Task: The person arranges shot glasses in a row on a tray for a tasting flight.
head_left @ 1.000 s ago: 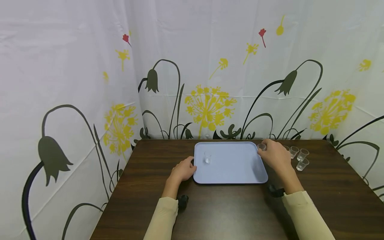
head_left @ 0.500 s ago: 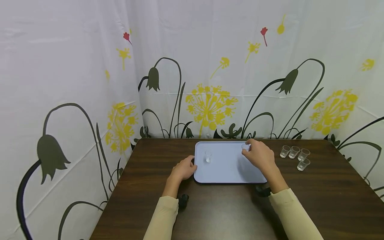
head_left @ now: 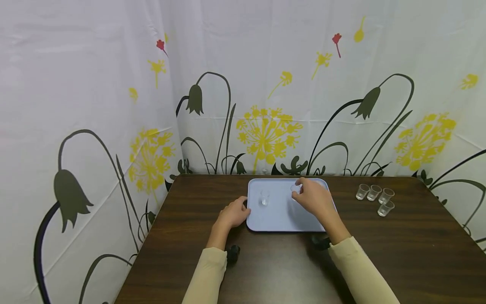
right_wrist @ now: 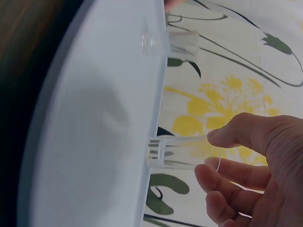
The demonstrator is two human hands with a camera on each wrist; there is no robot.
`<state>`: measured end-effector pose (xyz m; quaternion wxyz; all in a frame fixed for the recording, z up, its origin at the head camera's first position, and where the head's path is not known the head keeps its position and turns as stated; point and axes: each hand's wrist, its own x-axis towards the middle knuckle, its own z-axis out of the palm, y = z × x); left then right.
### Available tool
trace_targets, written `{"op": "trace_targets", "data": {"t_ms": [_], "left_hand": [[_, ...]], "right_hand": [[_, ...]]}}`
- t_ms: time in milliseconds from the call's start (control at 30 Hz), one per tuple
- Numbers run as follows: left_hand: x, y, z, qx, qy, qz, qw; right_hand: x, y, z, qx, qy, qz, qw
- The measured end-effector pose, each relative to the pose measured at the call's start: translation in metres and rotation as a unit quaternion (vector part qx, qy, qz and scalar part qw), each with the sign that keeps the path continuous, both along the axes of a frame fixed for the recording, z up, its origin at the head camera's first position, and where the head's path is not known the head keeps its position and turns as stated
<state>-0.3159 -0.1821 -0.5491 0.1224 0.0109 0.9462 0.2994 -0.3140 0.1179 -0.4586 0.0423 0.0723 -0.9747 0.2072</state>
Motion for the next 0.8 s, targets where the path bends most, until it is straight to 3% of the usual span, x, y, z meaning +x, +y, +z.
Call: {"op": "trace_targets", "data": {"t_ms": [433, 733, 800], "left_hand": [[-0.010, -0.005, -0.014, -0.001, -0.006, -0.002, 1.0000], [0.000, -0.001, 0.002, 0.000, 0.004, -0.003, 1.0000], [0.000, -0.001, 0.001, 0.001, 0.006, -0.005, 1.0000]], "right_hand": [[0.000, -0.024, -0.008, -0.014, -0.014, 0.013, 0.9997], [0.000, -0.041, -0.012, -0.007, -0.019, 0.019, 0.9996], [-0.001, -0.044, -0.013, -0.006, -0.021, 0.020, 0.9996]]}}
